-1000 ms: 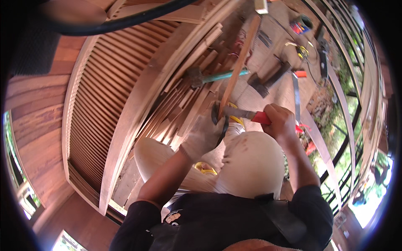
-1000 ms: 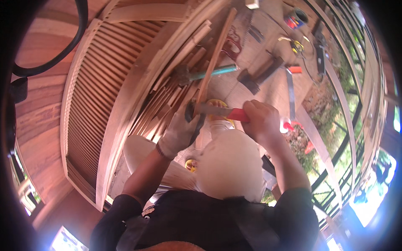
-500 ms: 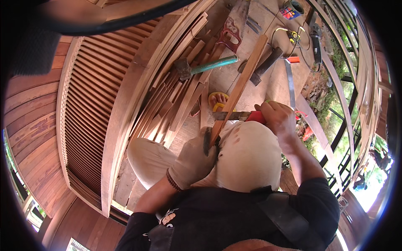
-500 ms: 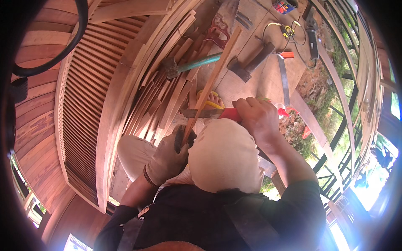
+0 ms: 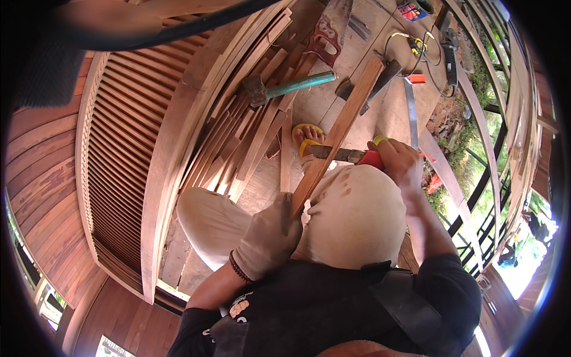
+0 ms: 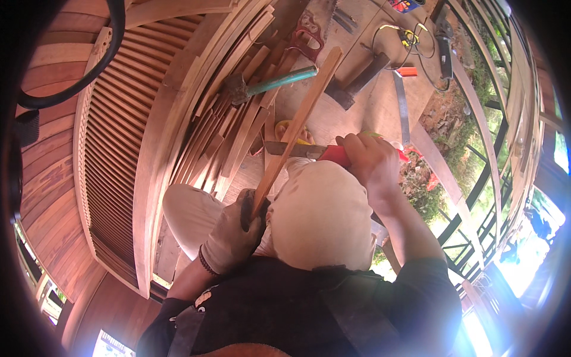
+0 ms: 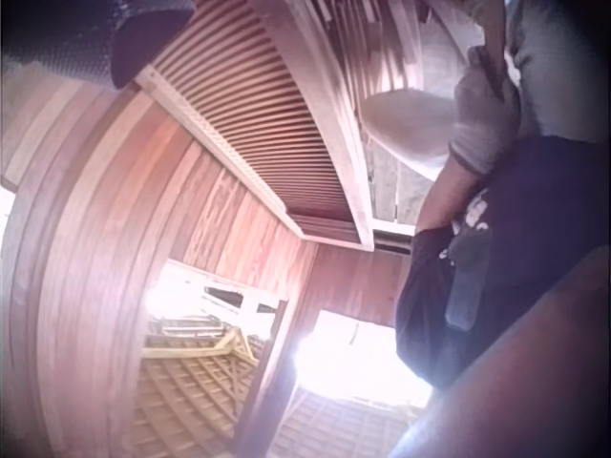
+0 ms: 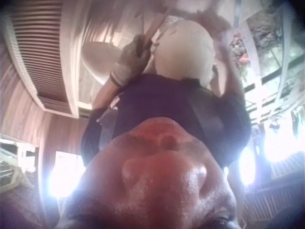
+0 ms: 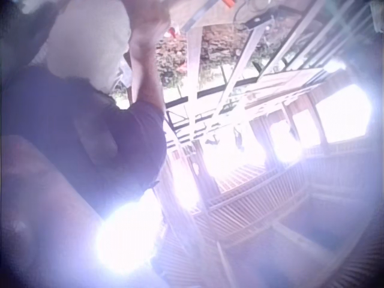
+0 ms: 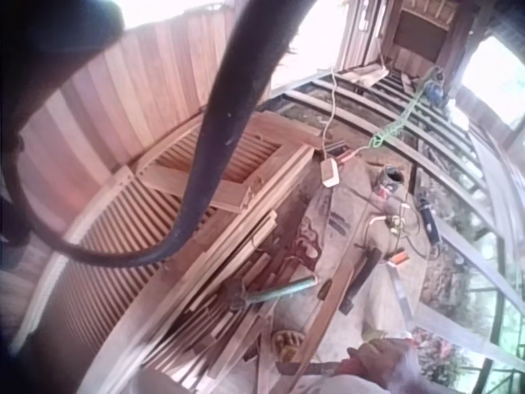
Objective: The person assembles a wooden slatted structure by fitting wooden planks into grooves. They use a hammer to tap the planks into place and a hand saw to trim the ends of the planks for a flush fit.
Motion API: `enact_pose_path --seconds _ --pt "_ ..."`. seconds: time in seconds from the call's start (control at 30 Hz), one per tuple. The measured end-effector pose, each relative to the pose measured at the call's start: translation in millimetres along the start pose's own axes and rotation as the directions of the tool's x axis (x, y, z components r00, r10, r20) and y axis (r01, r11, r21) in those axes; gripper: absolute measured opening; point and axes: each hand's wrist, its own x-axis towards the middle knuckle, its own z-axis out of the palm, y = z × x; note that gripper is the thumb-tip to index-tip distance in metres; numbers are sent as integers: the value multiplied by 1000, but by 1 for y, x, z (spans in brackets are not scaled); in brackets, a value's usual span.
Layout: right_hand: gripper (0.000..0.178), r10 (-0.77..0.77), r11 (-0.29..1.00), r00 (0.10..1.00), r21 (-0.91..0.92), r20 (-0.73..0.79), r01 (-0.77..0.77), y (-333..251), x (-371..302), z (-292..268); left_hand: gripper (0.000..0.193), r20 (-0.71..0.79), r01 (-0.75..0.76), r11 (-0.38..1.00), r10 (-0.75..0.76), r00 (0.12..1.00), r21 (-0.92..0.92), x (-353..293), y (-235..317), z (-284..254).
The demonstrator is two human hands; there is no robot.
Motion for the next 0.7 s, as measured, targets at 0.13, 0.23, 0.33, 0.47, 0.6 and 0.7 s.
enact_pose_path --seconds 0.13,0.23,0.33,0.47,0.6,0.7 --pt "23 -3 1000 999 16 49 3 7 12 13 40 -47 44 999 -43 998 19 24 -7 3" --pt "21 -34 999 998 25 58 32 5 20 28 40 -165 115 993 -112 980 7 58 -10 10" --pt "18 -116 980 990 169 77 102 5 28 35 42 -302 112 988 -141 943 -110 87 -6 3" --pt "15 276 683 914 609 297 -404 22 35 47 52 -462 107 992 -62 885 72 91 -10 -4" --pt "29 327 272 906 892 268 -362 -24 79 60 44 -505 -104 994 108 856 35 107 -32 32" --pt "29 310 349 888 828 340 -439 -25 94 69 39 -330 -189 978 150 932 -86 125 -40 29"
